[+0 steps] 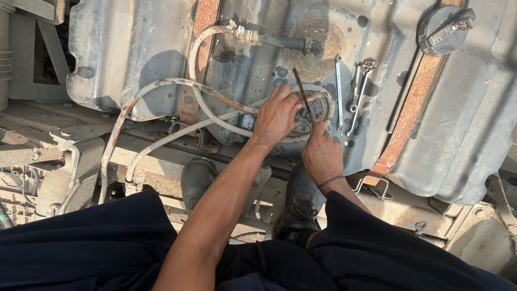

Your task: The person uses a screwdriver and wrenches to loosen and remove a hose clamp from a flexible hose attached to a metal tank. They then reposition the hose and tighten the clamp back onto the hose using a wrench.

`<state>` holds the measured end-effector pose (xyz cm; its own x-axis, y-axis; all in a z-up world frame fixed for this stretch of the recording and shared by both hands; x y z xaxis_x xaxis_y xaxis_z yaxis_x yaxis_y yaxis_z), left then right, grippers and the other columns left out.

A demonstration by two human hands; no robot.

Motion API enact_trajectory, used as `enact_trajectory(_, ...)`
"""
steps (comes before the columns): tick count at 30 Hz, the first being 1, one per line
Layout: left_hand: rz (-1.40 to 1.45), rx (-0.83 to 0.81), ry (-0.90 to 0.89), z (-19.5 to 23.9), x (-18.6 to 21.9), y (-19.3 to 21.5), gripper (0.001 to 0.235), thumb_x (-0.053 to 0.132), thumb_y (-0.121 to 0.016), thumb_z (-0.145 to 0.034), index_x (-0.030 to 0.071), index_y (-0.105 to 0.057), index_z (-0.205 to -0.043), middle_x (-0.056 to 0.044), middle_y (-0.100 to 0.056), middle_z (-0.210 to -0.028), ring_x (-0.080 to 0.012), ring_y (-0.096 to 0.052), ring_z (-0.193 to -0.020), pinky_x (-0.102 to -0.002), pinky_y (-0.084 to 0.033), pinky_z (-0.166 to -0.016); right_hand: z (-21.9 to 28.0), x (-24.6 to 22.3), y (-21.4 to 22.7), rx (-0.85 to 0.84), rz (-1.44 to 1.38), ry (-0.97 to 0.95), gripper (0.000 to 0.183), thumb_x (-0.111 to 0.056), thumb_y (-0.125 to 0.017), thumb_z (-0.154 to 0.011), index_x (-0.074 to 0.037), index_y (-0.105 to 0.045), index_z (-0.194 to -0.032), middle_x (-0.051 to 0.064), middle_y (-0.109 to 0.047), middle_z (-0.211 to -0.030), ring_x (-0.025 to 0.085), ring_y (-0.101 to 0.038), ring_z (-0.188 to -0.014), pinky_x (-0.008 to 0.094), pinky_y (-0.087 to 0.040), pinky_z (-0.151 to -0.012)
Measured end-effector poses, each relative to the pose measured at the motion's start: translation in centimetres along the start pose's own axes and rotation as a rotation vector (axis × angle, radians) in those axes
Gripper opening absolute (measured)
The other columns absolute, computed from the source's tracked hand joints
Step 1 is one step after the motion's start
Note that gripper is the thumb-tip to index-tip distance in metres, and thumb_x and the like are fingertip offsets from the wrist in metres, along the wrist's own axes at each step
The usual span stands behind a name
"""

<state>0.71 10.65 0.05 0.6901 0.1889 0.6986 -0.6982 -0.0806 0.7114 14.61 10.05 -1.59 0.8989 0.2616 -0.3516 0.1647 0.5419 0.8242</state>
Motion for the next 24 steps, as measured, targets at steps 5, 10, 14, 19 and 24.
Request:
enact_trajectory(5,-0.03,-0.009,-0.014,-0.3,-0.1,0.0,0.018,0.018,-0.067,-0.098,0.001,-0.07,-0.104,-0.009,-0.054,-0.107,-0.0311,-0.059,-0.107,-0.046,-0.055,-0.089,-2.1,-1.3,0.7,0.09,-0.048,0.109,0.023,-0.006,-0.056,-0.091,0.005,-0.045,-0.109,0.032,-0.069,-0.084,0.05,-0.07,-0.075,0.057,-0.057,-0.066)
enact_trajectory(10,0.015,-0.012,0.019,-0.4,-0.1,-0.2,0.018,0.016,-0.066,-0.096,0.001,-0.07,-0.106,-0.01,-0.053,-0.103,-0.0292,-0.06,-0.103,-0.044,-0.056,-0.087,-0.2,-0.6,1.1,-0.016,-0.046,0.031,0.028,-0.005,-0.055,-0.091,0.007,-0.044,-0.114,0.034,-0.068,-0.085,0.051,-0.069,-0.072,0.059,-0.056,-0.064)
enact_trajectory(14,0.018,-0.015,-0.01,0.2,-0.2,-0.3,0.018,0.015,-0.066,-0.097,0.001,-0.071,-0.107,-0.01,-0.054,-0.104,-0.0304,-0.06,-0.105,-0.045,-0.056,-0.088,-0.7,-1.2,1.0,0.021,-0.045,0.088,0.02,-0.006,-0.055,-0.094,0.006,-0.047,-0.108,0.033,-0.068,-0.085,0.051,-0.07,-0.077,0.058,-0.057,-0.068)
enact_trajectory(19,0.025,0.013,-0.011,0.3,0.4,0.3,0.016,0.014,-0.068,-0.095,0.001,-0.071,-0.105,-0.011,-0.054,-0.105,-0.0317,-0.06,-0.106,-0.046,-0.055,-0.087,-1.7,-1.7,1.5,0.034,-0.08,0.09,0.034,-0.003,-0.055,-0.088,0.008,-0.045,-0.119,0.033,-0.069,-0.084,0.052,-0.069,-0.075,0.058,-0.056,-0.067)
enact_trajectory(24,0.024,0.005,-0.022,-0.2,0.0,0.2,0.016,0.013,-0.067,-0.096,0.001,-0.071,-0.106,-0.01,-0.055,-0.105,-0.0313,-0.059,-0.105,-0.046,-0.055,-0.088,-1.6,-1.1,0.8,-0.075,-0.036,-0.014,0.019,-0.007,-0.055,-0.094,0.004,-0.047,-0.107,0.032,-0.069,-0.085,0.052,-0.07,-0.08,0.058,-0.056,-0.072)
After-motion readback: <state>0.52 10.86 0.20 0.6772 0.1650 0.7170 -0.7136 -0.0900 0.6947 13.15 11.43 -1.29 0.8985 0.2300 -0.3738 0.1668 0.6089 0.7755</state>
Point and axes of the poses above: each hand's wrist, its own z-axis away from the middle knuckle, its own y-axis out of the back of the hand, x = y × z, the point moved 9 cm from there along -z, towards the middle knuckle
